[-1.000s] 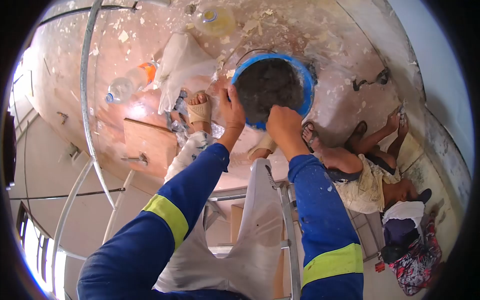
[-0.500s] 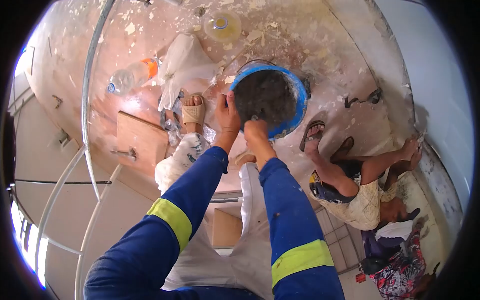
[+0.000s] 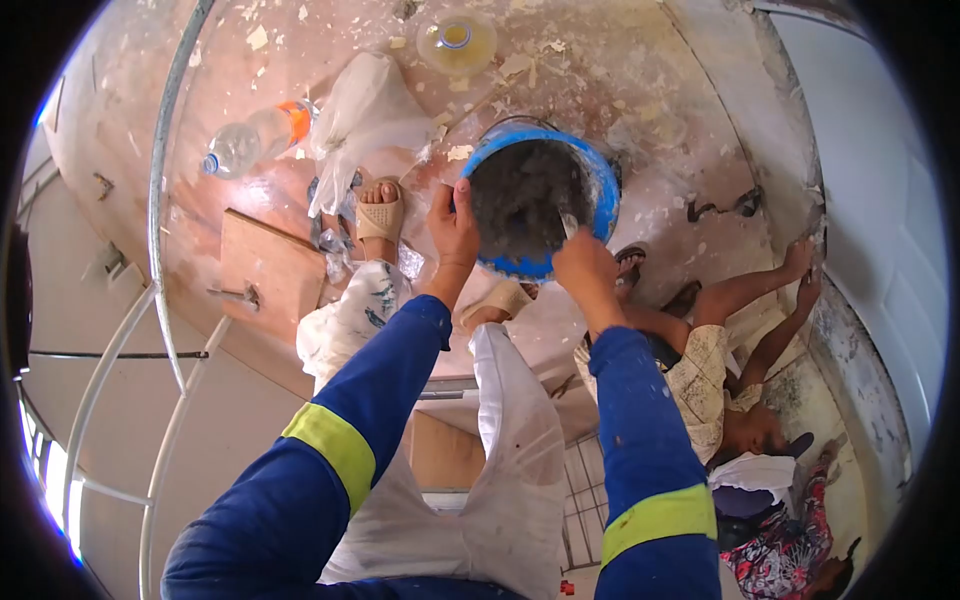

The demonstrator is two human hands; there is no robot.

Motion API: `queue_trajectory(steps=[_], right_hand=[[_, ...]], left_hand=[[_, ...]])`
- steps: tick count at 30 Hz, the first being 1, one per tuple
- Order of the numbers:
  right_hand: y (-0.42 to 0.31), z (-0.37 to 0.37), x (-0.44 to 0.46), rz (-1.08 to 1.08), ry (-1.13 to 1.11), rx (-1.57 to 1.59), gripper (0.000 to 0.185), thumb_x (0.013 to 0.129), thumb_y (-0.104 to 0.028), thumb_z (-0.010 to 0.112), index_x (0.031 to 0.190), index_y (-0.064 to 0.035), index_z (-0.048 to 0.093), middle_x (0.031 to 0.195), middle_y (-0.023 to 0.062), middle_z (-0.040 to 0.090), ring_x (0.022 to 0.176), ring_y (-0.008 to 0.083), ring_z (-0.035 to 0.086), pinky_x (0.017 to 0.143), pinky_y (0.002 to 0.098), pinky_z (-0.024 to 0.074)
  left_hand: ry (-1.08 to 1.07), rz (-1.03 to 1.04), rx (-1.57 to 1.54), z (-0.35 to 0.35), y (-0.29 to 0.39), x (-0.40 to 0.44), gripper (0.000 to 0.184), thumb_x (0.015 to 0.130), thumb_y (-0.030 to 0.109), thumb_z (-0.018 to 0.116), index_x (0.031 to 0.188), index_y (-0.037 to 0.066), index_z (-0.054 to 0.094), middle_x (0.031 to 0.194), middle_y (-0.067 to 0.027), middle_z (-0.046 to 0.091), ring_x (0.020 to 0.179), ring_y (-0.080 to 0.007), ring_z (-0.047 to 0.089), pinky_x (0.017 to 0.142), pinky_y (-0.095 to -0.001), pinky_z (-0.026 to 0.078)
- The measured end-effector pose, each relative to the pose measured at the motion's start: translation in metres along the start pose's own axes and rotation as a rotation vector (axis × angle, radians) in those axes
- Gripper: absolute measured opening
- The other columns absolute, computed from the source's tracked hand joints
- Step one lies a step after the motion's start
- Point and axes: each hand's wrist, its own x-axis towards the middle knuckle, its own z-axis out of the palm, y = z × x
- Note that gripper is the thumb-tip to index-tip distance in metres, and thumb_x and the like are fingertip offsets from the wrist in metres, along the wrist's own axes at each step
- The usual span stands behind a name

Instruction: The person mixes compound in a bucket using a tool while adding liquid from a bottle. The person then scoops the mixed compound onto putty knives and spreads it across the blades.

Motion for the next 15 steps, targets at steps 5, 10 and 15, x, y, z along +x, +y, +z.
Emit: queue_trajectory(steps=[5, 10, 15], right_hand=[[0.012, 0.025, 0.021, -0.143, 0.035, -0.01, 0.03, 0.099, -0.023, 0.055, 0.11, 0.0042, 0.062, 0.102, 0.0288, 0.072, 0.098, 0.0476, 0.069, 0.086, 0.0554, 0.0548], [0.001, 0.029, 0.021, -0.179, 0.048, 0.006, 0.03, 0.099, -0.021, 0.058, 0.112, 0.0057, 0.055, 0.096, 0.0322, 0.07, 0.096, 0.0486, 0.069, 0.085, 0.0571, 0.054], [-0.014, 0.032, 0.001, -0.247, 0.023, -0.006, 0.032, 0.099, -0.021, 0.057, 0.112, 0.0077, 0.057, 0.092, 0.0329, 0.07, 0.091, 0.0509, 0.068, 0.082, 0.0581, 0.0535]], left_hand=[[-0.021, -0.042, 0.024, -0.003, 0.007, -0.001, 0.046, 0.102, 0.034, 0.062, 0.074, 0.002, 0.044, 0.068, -0.0157, 0.044, 0.061, -0.0285, 0.041, 0.06, -0.041, 0.038], [-0.007, 0.015, 0.021, -0.003, 0.004, 0.0, 0.047, 0.103, 0.035, 0.061, 0.074, 0.002, 0.045, 0.067, -0.0149, 0.043, 0.061, -0.0265, 0.04, 0.059, -0.04, 0.038], [-0.012, 0.014, 0.022, -0.004, 0.004, 0.001, 0.047, 0.103, 0.036, 0.061, 0.075, 0.002, 0.046, 0.067, -0.0149, 0.044, 0.061, -0.0273, 0.041, 0.059, -0.0402, 0.038]])
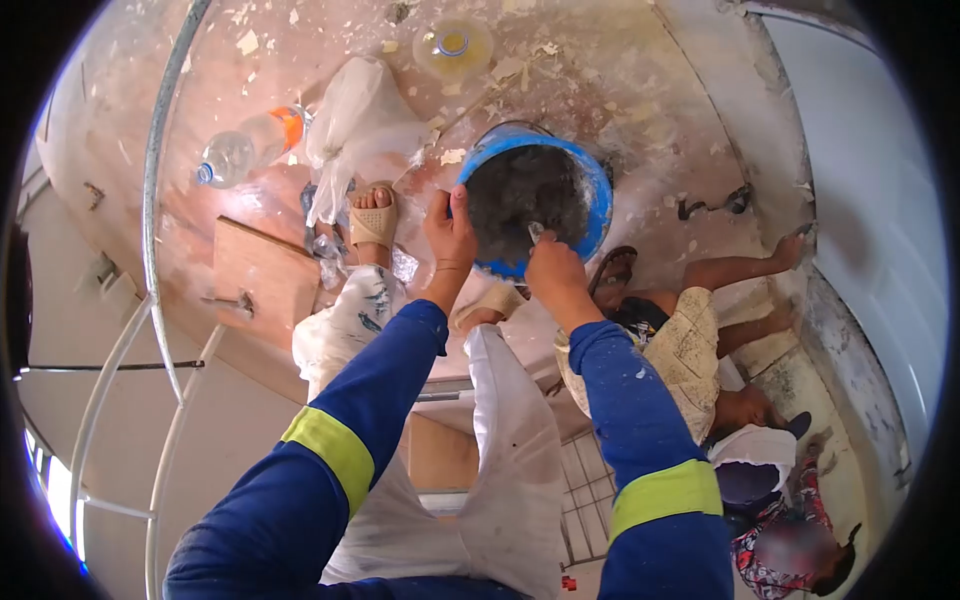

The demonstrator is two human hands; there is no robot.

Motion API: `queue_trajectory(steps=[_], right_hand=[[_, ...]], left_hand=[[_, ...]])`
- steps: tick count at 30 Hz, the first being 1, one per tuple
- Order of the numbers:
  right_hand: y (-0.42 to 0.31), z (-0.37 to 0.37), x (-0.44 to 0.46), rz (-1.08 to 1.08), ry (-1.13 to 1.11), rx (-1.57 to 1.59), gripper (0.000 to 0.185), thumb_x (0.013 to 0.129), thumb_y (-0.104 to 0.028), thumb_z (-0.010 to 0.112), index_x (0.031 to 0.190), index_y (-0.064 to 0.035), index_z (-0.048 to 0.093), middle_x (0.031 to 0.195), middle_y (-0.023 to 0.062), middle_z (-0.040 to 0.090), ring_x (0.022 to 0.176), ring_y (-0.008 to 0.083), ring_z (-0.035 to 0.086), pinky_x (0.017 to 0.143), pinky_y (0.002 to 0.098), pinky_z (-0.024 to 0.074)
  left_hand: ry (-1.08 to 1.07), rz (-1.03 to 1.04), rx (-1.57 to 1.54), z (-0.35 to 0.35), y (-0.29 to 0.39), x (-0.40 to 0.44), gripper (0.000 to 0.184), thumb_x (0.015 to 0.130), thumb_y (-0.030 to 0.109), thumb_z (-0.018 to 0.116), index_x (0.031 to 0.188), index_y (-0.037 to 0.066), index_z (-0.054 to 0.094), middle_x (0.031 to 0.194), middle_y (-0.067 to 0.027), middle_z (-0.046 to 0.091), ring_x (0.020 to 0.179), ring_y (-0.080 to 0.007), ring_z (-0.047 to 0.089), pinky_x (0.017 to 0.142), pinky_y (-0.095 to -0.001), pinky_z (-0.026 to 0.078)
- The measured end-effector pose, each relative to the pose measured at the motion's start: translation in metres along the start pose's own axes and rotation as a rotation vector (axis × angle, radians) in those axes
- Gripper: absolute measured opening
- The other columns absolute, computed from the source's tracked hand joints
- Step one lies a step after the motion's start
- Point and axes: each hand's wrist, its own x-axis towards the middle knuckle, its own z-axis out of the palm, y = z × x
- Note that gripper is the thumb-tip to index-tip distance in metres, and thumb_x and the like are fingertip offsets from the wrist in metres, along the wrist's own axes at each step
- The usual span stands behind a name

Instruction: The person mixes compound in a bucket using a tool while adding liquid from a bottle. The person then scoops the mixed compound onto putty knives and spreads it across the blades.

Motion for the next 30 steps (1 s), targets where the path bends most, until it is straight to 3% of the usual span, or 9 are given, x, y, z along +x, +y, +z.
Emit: queue_trajectory(steps=[4, 7, 11, 13, 17, 20, 24, 28, 30], right_hand=[[-0.002, -0.054, -0.028, -0.029, -0.055, -0.152, 0.029, 0.1, -0.021, 0.055, 0.113, 0.0038, 0.058, 0.095, 0.0285, 0.072, 0.093, 0.0478, 0.07, 0.081, 0.0545, 0.0561], [0.005, -0.095, -0.036, -0.013, -0.037, -0.305, 0.03, 0.1, -0.021, 0.054, 0.114, 0.0045, 0.059, 0.095, 0.0272, 0.073, 0.094, 0.0437, 0.072, 0.081, 0.0519, 0.0569], [0.014, -0.074, 0.011, 0.0, 0.015, -0.518, 0.029, 0.094, -0.013, 0.055, 0.116, 0.0035, 0.063, 0.099, 0.0246, 0.073, 0.094, 0.0384, 0.073, 0.079, 0.048, 0.0591], [-0.018, -0.069, 0.02, 0.058, -0.134, -0.508, 0.033, 0.093, -0.013, 0.057, 0.122, 0.0002, 0.064, 0.112, 0.0216, 0.072, 0.103, 0.0357, 0.072, 0.085, 0.0447, 0.0584], [-0.021, -0.029, 0.029, -0.055, -0.19, -0.513, 0.04, 0.094, -0.014, 0.057, 0.131, -0.0014, 0.061, 0.123, 0.018, 0.07, 0.111, 0.0354, 0.07, 0.089, 0.0441, 0.0579], [-0.013, -0.034, 0.005, 0.083, -0.168, -0.325, 0.042, 0.095, -0.017, 0.059, 0.133, 0.0006, 0.059, 0.122, 0.0186, 0.07, 0.112, 0.0363, 0.069, 0.09, 0.0457, 0.057], [0.006, -0.06, -0.01, 0.086, -0.319, -0.24, 0.034, 0.099, -0.022, 0.055, 0.125, -0.0019, 0.06, 0.117, 0.0308, 0.067, 0.11, 0.0412, 0.069, 0.091, 0.0507, 0.0544], [0.028, -0.077, -0.041, 0.464, -0.259, 0.47, 0.023, 0.103, -0.027, 0.053, 0.111, -0.0062, 0.058, 0.091, 0.0185, 0.068, 0.072, 0.0275, 0.066, 0.06, 0.0435, 0.0518], [0.026, -0.088, -0.063, 0.726, -0.294, 1.133, 0.022, 0.105, -0.03, 0.052, 0.105, -0.008, 0.055, 0.078, 0.0084, 0.061, 0.054, 0.0174, 0.054, 0.045, 0.0358, 0.0433]], left_hand=[[0.007, 0.002, 0.005, 0.0, -0.007, 0.002, 0.05, 0.103, 0.039, 0.06, 0.075, 0.0, 0.047, 0.064, -0.0091, 0.042, 0.063, -0.017, 0.038, 0.058, -0.0355, 0.037], [0.004, 0.005, 0.034, -0.002, -0.005, 0.0, 0.048, 0.103, 0.037, 0.061, 0.075, 0.001, 0.048, 0.064, -0.0101, 0.043, 0.063, -0.0183, 0.039, 0.058, -0.0361, 0.038], [0.034, 0.032, 0.005, 0.001, 0.005, 0.005, 0.045, 0.103, 0.035, 0.061, 0.075, 0.001, 0.048, 0.065, -0.0131, 0.043, 0.061, -0.0209, 0.039, 0.058, -0.0373, 0.038], [0.037, 0.038, 0.025, 0.0, 0.003, 0.003, 0.045, 0.103, 0.034, 0.061, 0.076, 0.001, 0.048, 0.065, -0.0145, 0.043, 0.061, -0.0221, 0.039, 0.058, -0.0379, 0.038], [-0.031, -0.046, 0.09, 0.0, 0.007, 0.003, 0.042, 0.102, 0.035, 0.062, 0.078, 0.002, 0.05, 0.074, -0.018, 0.051, 0.066, -0.0367, 0.051, 0.061, -0.0435, 0.041], [-0.011, -0.004, 0.085, -0.001, 0.005, 0.007, 0.042, 0.102, 0.036, 0.061, 0.079, 0.002, 0.05, 0.076, -0.0184, 0.051, 0.068, -0.0382, 0.052, 0.062, -0.0442, 0.041], [-0.04, -0.024, 0.085, -0.007, 0.004, 0.002, 0.043, 0.102, 0.037, 0.06, 0.079, 0.002, 0.05, 0.078, -0.0191, 0.053, 0.071, -0.0409, 0.053, 0.063, -0.0465, 0.041], [-0.036, -0.007, 0.085, -0.006, 0.0, 0.003, 0.042, 0.101, 0.038, 0.061, 0.08, 0.003, 0.052, 0.079, -0.0191, 0.054, 0.072, -0.0421, 0.055, 0.064, -0.0484, 0.042], [-0.033, -0.016, 0.091, -0.007, 0.002, 0.001, 0.042, 0.101, 0.038, 0.06, 0.08, 0.003, 0.052, 0.079, -0.0189, 0.054, 0.072, -0.042, 0.055, 0.064, -0.0483, 0.043]])
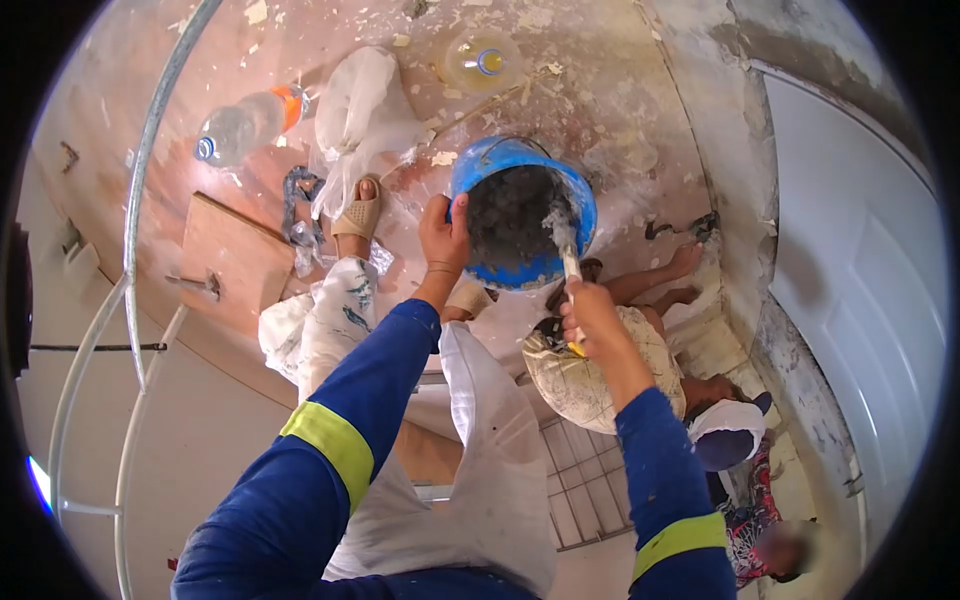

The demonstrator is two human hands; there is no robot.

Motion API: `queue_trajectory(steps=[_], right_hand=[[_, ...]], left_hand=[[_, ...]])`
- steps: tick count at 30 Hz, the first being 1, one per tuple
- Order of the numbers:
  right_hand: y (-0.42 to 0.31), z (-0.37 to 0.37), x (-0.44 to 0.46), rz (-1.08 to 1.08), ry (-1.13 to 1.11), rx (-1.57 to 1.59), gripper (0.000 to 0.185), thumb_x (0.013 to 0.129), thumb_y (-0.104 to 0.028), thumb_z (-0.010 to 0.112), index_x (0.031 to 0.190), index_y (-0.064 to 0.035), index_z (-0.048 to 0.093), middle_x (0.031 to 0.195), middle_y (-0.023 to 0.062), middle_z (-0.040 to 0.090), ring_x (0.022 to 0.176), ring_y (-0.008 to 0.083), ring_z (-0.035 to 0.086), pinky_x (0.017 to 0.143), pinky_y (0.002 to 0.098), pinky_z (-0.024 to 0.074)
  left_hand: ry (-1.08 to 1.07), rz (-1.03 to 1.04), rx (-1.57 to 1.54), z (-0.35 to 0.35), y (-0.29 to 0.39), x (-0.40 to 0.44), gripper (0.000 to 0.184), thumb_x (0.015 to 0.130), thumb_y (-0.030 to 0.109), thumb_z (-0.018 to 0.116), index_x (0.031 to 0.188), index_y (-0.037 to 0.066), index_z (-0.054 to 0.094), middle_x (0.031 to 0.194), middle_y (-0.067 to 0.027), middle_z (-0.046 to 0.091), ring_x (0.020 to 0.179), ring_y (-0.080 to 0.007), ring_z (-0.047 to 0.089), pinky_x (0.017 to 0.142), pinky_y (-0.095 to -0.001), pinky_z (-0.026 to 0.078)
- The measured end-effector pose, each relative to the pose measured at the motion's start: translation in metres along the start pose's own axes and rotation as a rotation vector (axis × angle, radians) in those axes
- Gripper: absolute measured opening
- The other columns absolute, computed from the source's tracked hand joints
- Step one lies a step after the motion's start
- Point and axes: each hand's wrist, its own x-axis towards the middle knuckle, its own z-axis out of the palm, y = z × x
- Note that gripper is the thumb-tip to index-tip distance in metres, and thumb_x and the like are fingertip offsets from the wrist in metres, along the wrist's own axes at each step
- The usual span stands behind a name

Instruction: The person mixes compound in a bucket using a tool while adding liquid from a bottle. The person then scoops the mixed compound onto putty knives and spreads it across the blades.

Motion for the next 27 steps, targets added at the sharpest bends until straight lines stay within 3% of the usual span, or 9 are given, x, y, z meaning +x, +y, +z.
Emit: queue_trajectory(steps=[1, 7, 10, 13, 17, 19, 22, 25, 27], right_hand=[[0.003, 0.023, -0.014, 0.026, 0.024, 0.188, 0.023, 0.106, -0.032, 0.051, 0.099, -0.0102, 0.051, 0.07, 0.0001, 0.047, 0.05, 0.0096, 0.036, 0.041, 0.0268, 0.0311], [0.013, 0.082, 0.106, -0.243, -0.016, 0.37, 0.028, 0.104, -0.036, 0.056, 0.11, -0.0089, 0.054, 0.07, 0.0018, 0.052, 0.047, 0.0102, 0.042, 0.04, 0.0282, 0.0341], [0.027, 0.095, 0.08, -0.175, -0.013, 0.444, 0.028, 0.105, -0.036, 0.056, 0.112, -0.0084, 0.055, 0.07, 0.0018, 0.052, 0.046, 0.0109, 0.041, 0.04, 0.0289, 0.036], [0.045, 0.066, 0.021, -0.252, -0.018, 0.431, 0.025, 0.104, -0.034, 0.055, 0.105, -0.0091, 0.055, 0.067, 0.0005, 0.051, 0.044, 0.0111, 0.042, 0.037, 0.0294, 0.0352], [0.022, 0.038, 0.031, -0.415, -0.063, 0.236, 0.026, 0.106, -0.031, 0.052, 0.113, -0.0064, 0.058, 0.067, -0.0015, 0.05, 0.045, 0.0062, 0.041, 0.036, 0.0255, 0.0327], [-0.007, 0.048, 0.066, -0.478, -0.051, -0.039, 0.03, 0.105, -0.031, 0.053, 0.111, -0.0026, 0.06, 0.069, 0.0072, 0.059, 0.047, 0.0176, 0.052, 0.042, 0.0326, 0.0432], [-0.033, 0.087, 0.113, -0.719, 0.254, -0.607, 0.031, 0.102, -0.028, 0.054, 0.111, 0.001, 0.06, 0.079, 0.0227, 0.069, 0.066, 0.0383, 0.068, 0.06, 0.0457, 0.0554], [-0.007, 0.095, 0.106, -0.784, 0.29, -0.831, 0.031, 0.099, -0.024, 0.054, 0.111, 0.0041, 0.06, 0.095, 0.0349, 0.068, 0.092, 0.0514, 0.068, 0.081, 0.055, 0.055], [0.016, 0.104, 0.091, -0.732, 0.239, -0.815, 0.033, 0.099, -0.023, 0.054, 0.113, 0.0068, 0.059, 0.104, 0.0341, 0.068, 0.1, 0.0496, 0.067, 0.088, 0.0576, 0.0521]], left_hand=[[0.003, 0.001, 0.004, 0.0, 0.001, 0.002, 0.042, 0.102, 0.037, 0.06, 0.08, 0.003, 0.052, 0.08, -0.0188, 0.055, 0.072, -0.0419, 0.055, 0.064, -0.0483, 0.043], [-0.001, 0.023, 0.008, 0.0, 0.003, 0.002, 0.04, 0.102, 0.034, 0.061, 0.08, 0.003, 0.052, 0.08, -0.0188, 0.055, 0.072, -0.0412, 0.055, 0.064, -0.0467, 0.043], [0.027, 0.05, 0.016, 0.004, 0.0, 0.002, 0.041, 0.102, 0.033, 0.061, 0.079, 0.002, 0.05, 0.076, -0.0185, 0.053, 0.069, -0.0393, 0.053, 0.062, -0.045, 0.042], [0.061, 0.09, -0.032, 0.005, 0.003, 0.003, 0.045, 0.103, 0.034, 0.059, 0.075, 0.001, 0.046, 0.064, -0.016, 0.043, 0.059, -0.026, 0.039, 0.057, -0.0394, 0.037], [0.012, 0.072, 0.002, 0.006, -0.005, 0.0, 0.043, 0.103, 0.032, 0.06, 0.076, 0.002, 0.047, 0.069, -0.0171, 0.047, 0.062, -0.0342, 0.045, 0.059, -0.0422, 0.039], [0.02, 0.061, -0.012, 0.008, -0.009, 0.002, 0.043, 0.103, 0.032, 0.06, 0.076, 0.001, 0.047, 0.068, -0.0168, 0.047, 0.061, -0.0321, 0.044, 0.059, -0.0414, 0.039], [0.017, 0.088, -0.044, 0.008, -0.011, 0.002, 0.045, 0.104, 0.033, 0.059, 0.075, 0.001, 0.046, 0.066, -0.0142, 0.045, 0.061, -0.0254, 0.042, 0.058, -0.0395, 0.038], [0.03, 0.06, -0.125, 0.012, -0.012, 0.001, 0.046, 0.105, 0.034, 0.058, 0.075, 0.002, 0.045, 0.065, -0.011, 0.043, 0.062, -0.0185, 0.039, 0.057, -0.0374, 0.036], [0.016, 0.02, -0.136, 0.011, -0.01, 0.001, 0.047, 0.105, 0.034, 0.057, 0.075, 0.002, 0.044, 0.064, -0.0089, 0.041, 0.063, -0.0158, 0.037, 0.057, -0.0361, 0.035]])
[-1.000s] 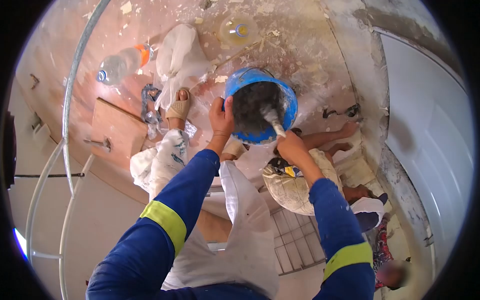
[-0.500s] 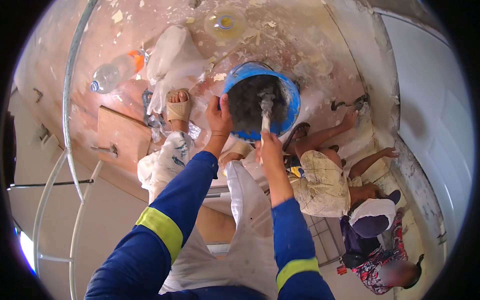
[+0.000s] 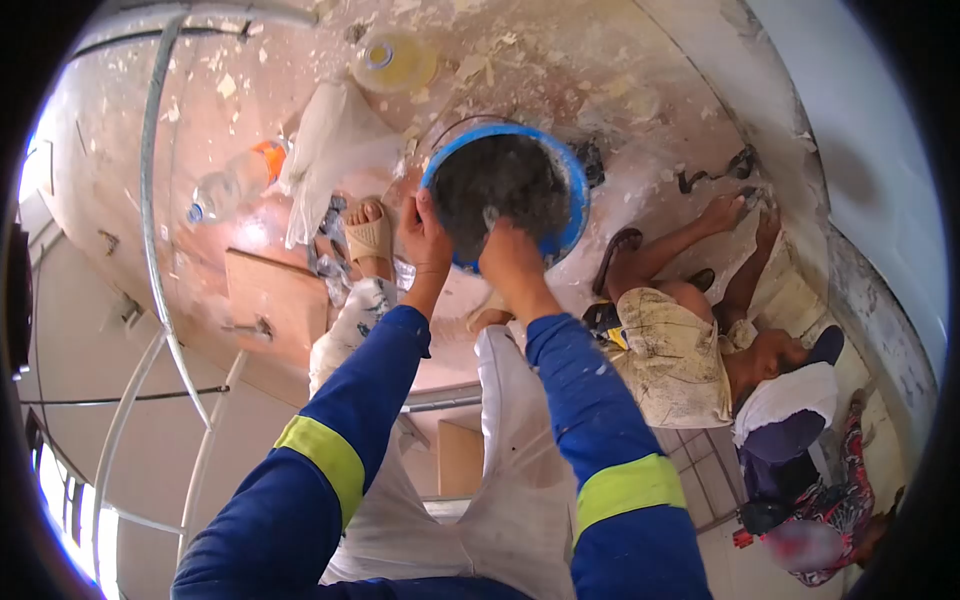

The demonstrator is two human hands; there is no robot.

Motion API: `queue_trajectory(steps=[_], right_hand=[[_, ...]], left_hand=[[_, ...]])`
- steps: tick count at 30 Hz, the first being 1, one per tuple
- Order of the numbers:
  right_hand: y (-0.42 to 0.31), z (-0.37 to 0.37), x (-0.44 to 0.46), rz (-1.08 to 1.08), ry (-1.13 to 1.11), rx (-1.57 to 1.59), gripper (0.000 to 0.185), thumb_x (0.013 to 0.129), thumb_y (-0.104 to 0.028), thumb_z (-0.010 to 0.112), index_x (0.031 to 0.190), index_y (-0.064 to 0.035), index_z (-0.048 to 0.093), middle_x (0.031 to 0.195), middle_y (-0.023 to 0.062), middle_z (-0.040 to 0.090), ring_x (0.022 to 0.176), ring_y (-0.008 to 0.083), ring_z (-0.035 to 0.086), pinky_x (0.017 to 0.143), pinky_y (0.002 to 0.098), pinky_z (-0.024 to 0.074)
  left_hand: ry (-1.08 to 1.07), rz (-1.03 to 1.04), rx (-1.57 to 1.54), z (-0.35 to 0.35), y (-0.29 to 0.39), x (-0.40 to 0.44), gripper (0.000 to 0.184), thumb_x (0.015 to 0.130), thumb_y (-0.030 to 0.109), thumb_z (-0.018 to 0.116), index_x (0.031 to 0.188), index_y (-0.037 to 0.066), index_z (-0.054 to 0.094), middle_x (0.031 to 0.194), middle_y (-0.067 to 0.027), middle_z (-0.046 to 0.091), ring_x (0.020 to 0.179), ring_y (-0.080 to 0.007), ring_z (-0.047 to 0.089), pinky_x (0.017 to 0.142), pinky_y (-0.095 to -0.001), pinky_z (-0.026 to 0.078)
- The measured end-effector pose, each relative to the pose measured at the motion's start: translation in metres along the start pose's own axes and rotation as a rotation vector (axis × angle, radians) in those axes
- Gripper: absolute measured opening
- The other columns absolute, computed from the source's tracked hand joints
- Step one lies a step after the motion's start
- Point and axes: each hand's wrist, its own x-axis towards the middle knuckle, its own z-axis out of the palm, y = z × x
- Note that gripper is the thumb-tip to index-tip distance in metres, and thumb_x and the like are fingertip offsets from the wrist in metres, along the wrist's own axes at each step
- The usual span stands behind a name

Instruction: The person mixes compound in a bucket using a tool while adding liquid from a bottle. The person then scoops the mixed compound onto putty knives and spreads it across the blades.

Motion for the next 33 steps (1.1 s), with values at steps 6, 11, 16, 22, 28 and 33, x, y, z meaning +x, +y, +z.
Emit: queue_trajectory(steps=[6, 11, 16, 22, 28, 33], right_hand=[[0.027, -0.029, -0.065, 0.016, -0.185, 0.213, 0.043, 0.1, -0.027, 0.054, 0.123, 0.0082, 0.057, 0.112, 0.0353, 0.066, 0.114, 0.0501, 0.061, 0.097, 0.0516, 0.0478], [0.025, 0.019, -0.052, -0.042, -0.109, 0.423, 0.044, 0.099, -0.027, 0.055, 0.127, 0.0072, 0.056, 0.109, 0.0351, 0.066, 0.109, 0.0517, 0.061, 0.096, 0.0493, 0.0477], [-0.03, 0.013, 0.02, 0.298, -0.226, 1.102, 0.032, 0.103, -0.032, 0.054, 0.109, -0.0017, 0.058, 0.077, 0.0112, 0.059, 0.056, 0.0216, 0.057, 0.048, 0.0396, 0.0451], [-0.01, 0.017, 0.029, 0.458, -0.424, 1.682, 0.022, 0.103, -0.033, 0.056, 0.104, -0.0117, 0.054, 0.069, -0.0003, 0.05, 0.046, 0.0092, 0.04, 0.04, 0.0285, 0.0325], [0.0, -0.003, -0.011, 0.437, -0.241, 1.525, 0.026, 0.104, -0.037, 0.056, 0.108, -0.0119, 0.054, 0.068, -0.0033, 0.047, 0.046, 0.0051, 0.036, 0.039, 0.0241, 0.0303], [0.056, -0.012, -0.055, 0.122, -0.025, 0.483, 0.041, 0.102, -0.036, 0.054, 0.119, 0.0017, 0.06, 0.091, 0.0203, 0.068, 0.077, 0.034, 0.066, 0.069, 0.0441, 0.0517]], left_hand=[[-0.001, 0.02, 0.004, 0.002, 0.001, 0.001, 0.049, 0.107, 0.039, 0.053, 0.076, 0.003, 0.044, 0.065, -0.0019, 0.037, 0.065, -0.0112, 0.032, 0.055, -0.0318, 0.03], [-0.023, 0.028, -0.05, -0.001, 0.002, 0.001, 0.049, 0.108, 0.04, 0.052, 0.076, 0.004, 0.041, 0.066, 0.0, 0.033, 0.066, -0.01, 0.03, 0.055, -0.0319, 0.028], [-0.012, -0.006, -0.058, 0.001, -0.005, 0.006, 0.048, 0.108, 0.039, 0.052, 0.076, 0.004, 0.041, 0.066, 0.0002, 0.032, 0.066, -0.0097, 0.03, 0.055, -0.0322, 0.027], [-0.043, -0.031, -0.062, 0.0, -0.004, 0.003, 0.042, 0.109, 0.039, 0.051, 0.091, 0.002, 0.056, 0.081, 0.0029, 0.051, 0.078, -0.0078, 0.042, 0.069, -0.0258, 0.038], [-0.028, 0.038, -0.095, -0.002, -0.003, 0.0, 0.048, 0.108, 0.04, 0.053, 0.077, 0.004, 0.044, 0.069, 0.0041, 0.034, 0.068, -0.007, 0.031, 0.058, -0.0287, 0.028], [-0.019, 0.034, -0.086, 0.0, 0.002, 0.001, 0.047, 0.107, 0.039, 0.054, 0.077, 0.004, 0.044, 0.069, 0.0034, 0.034, 0.068, -0.0076, 0.031, 0.057, -0.0292, 0.028]])
